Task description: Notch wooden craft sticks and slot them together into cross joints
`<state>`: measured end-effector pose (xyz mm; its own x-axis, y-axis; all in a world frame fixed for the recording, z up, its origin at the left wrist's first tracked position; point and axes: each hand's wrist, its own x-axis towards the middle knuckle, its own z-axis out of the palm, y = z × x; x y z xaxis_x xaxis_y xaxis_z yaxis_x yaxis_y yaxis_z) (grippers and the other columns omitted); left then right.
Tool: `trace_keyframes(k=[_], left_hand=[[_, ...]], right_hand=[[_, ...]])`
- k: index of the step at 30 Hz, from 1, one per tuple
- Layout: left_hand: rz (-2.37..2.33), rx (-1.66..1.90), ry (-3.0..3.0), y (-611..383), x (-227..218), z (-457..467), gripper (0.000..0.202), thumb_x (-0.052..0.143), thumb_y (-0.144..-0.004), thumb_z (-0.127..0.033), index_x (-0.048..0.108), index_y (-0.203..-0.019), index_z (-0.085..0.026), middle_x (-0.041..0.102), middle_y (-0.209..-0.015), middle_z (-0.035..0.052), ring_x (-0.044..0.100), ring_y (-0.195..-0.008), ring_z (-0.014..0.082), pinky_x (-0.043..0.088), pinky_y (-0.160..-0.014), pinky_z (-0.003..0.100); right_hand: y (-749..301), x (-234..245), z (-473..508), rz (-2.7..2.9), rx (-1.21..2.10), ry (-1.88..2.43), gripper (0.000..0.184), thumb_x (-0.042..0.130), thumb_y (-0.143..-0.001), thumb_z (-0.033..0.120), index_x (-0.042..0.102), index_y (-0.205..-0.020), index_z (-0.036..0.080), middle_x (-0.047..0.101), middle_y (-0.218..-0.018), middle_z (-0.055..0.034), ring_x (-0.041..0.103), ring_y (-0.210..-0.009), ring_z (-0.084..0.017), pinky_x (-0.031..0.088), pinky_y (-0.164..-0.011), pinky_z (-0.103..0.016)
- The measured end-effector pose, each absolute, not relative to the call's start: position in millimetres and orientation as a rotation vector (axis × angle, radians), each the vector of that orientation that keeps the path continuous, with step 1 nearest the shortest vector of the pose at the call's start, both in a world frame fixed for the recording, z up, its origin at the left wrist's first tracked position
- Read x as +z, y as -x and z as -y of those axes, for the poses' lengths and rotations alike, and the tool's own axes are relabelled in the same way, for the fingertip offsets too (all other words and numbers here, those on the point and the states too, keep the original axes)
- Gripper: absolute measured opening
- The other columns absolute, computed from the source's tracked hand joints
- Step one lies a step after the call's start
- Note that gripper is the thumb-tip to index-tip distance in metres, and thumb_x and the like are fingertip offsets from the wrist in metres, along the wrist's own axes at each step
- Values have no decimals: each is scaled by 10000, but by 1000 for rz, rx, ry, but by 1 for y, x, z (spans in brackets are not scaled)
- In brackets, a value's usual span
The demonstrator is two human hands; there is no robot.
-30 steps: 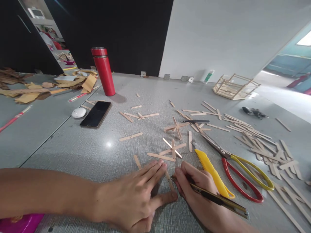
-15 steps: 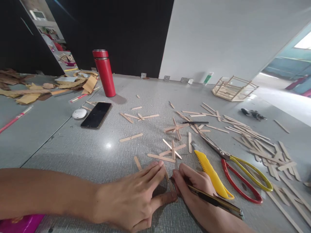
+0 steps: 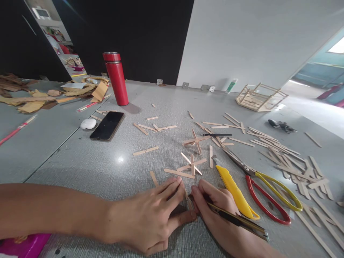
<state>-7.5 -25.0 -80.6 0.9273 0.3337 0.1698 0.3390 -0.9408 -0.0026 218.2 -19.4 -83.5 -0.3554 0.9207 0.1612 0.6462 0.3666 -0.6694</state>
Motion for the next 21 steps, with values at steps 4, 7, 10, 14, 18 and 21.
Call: trace_keyframes(k=[4, 7, 10, 14, 18, 21], left_hand=[[540, -291, 3064, 7, -84, 26, 682, 562, -933, -354, 392, -1535, -80, 463, -1471, 334, 429, -1433, 486, 355, -1189, 550], [552, -294, 3062, 6, -84, 27, 683, 563, -933, -363, 403, -1529, -71, 479, -1459, 328, 447, -1422, 477, 361, -1185, 545], [556, -283, 3052, 5, -83, 27, 675, 556, -938, -370, 416, -1524, -66, 496, -1451, 320, 461, -1414, 464, 355, -1187, 543], [555, -285, 3051, 5, -83, 27, 672, 557, -937, -348, 421, -1529, -60, 488, -1465, 327, 454, -1420, 455, 345, -1191, 545], [543, -289, 3059, 6, -84, 26, 707, 582, -922, -359, 405, -1542, -71, 477, -1477, 303, 446, -1427, 452, 356, -1194, 543], [540, -304, 3067, 7, -85, 26, 688, 586, -919, -361, 428, -1530, -86, 483, -1468, 292, 448, -1425, 455, 372, -1186, 549]], right_hand=[[-217, -83, 18, 2124, 663, 1365, 394, 450, -1061, 342, 424, -680, 250, 509, -537, 55, 493, -479, -124, 389, -521, -282], [-218, -83, 18, 2141, 649, 1374, 379, 451, -1053, 347, 423, -688, 250, 505, -560, 45, 501, -519, -145, 387, -546, -301], [-220, -81, 19, 2171, 685, 1367, 377, 441, -1057, 346, 459, -695, 245, 550, -579, 32, 537, -547, -156, 409, -572, -311], [-221, -83, 20, 2148, 712, 1370, 373, 468, -1051, 352, 485, -695, 244, 605, -610, 16, 577, -610, -174, 435, -624, -328], [-223, -87, 19, 2090, 799, 1355, 417, 430, -1076, 353, 469, -674, 245, 565, -551, 49, 522, -496, -122, 419, -538, -278], [-223, -90, 18, 2052, 829, 1362, 437, 432, -1080, 361, 446, -659, 246, 523, -531, 64, 476, -460, -102, 374, -469, -253]])
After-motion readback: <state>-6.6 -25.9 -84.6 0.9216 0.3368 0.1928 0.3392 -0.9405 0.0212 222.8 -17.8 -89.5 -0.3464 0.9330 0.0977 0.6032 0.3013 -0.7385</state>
